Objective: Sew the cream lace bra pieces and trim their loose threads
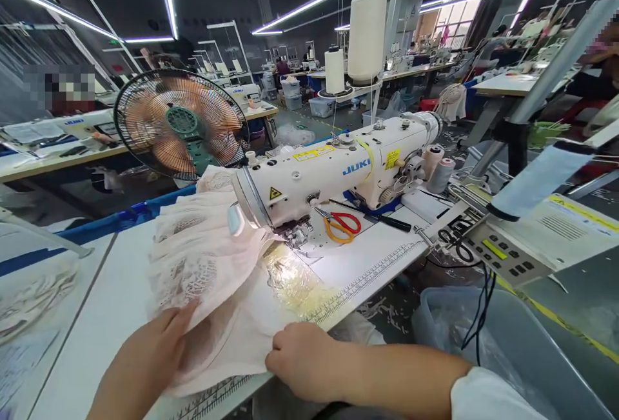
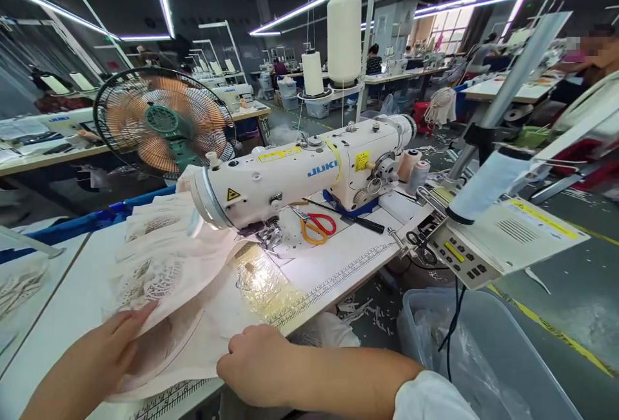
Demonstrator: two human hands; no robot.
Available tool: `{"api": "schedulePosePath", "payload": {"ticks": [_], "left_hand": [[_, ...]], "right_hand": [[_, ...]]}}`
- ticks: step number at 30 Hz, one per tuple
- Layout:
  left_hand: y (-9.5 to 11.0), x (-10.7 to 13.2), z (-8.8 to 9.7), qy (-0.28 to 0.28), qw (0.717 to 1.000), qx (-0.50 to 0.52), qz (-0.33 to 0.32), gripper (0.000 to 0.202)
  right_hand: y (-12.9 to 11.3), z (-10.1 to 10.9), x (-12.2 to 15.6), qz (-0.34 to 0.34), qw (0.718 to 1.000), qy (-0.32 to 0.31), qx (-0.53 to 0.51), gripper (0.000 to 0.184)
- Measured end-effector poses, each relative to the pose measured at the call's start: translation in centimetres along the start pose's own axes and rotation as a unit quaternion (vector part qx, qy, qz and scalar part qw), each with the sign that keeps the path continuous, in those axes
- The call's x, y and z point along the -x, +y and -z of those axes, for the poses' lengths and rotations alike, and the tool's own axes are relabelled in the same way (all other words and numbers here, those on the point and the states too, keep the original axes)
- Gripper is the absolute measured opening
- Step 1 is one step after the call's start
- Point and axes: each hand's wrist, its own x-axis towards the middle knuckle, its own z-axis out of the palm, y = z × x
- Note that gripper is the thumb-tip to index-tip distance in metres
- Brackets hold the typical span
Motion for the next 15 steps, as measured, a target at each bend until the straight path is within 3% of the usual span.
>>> {"api": "schedulePosePath", "payload": {"ticks": [3,4,7,8,9,10,12,14,15], "left_hand": [[0.2,-0.4,3.4,0.003,0.969,0.200,0.143,0.036],[0.5,-0.7,4.5,-0.020,0.941,0.280,0.190,0.038],[1.3,-1.9,6.1,-0.172,0.810,0.484,0.284,0.060],[1.2,-2.3,6.0,-0.208,0.781,0.504,0.305,0.064],[0.8,-2.7,5.6,-0.226,0.775,0.496,0.319,0.064],[0.3,-3.2,5.0,-0.229,0.793,0.465,0.321,0.060],[-1.1,-4.2,3.6,-0.211,0.866,0.350,0.287,0.047],[-2.1,-5.3,2.9,-0.204,0.934,0.191,0.224,0.038],[-2.2,-5.7,3.0,-0.208,0.952,0.105,0.200,0.036]], "right_hand": [[1.9,3.9,1.8,-0.030,0.995,-0.092,-0.025,0.018],[2.6,5.2,2.4,-0.039,0.992,-0.111,-0.038,0.019],[4.8,8.1,3.5,-0.064,0.988,-0.119,-0.078,0.018],[5.4,8.5,3.4,-0.077,0.986,-0.127,-0.078,0.019],[5.8,8.5,3.2,-0.095,0.983,-0.140,-0.068,0.019],[6.2,8.2,2.7,-0.116,0.981,-0.149,-0.051,0.019],[6.5,6.9,1.2,-0.157,0.978,-0.136,-0.005,0.021],[6.6,5.3,-0.6,-0.185,0.980,-0.058,0.039,0.020],[6.7,4.6,-1.4,-0.199,0.978,-0.009,0.057,0.019]]}}
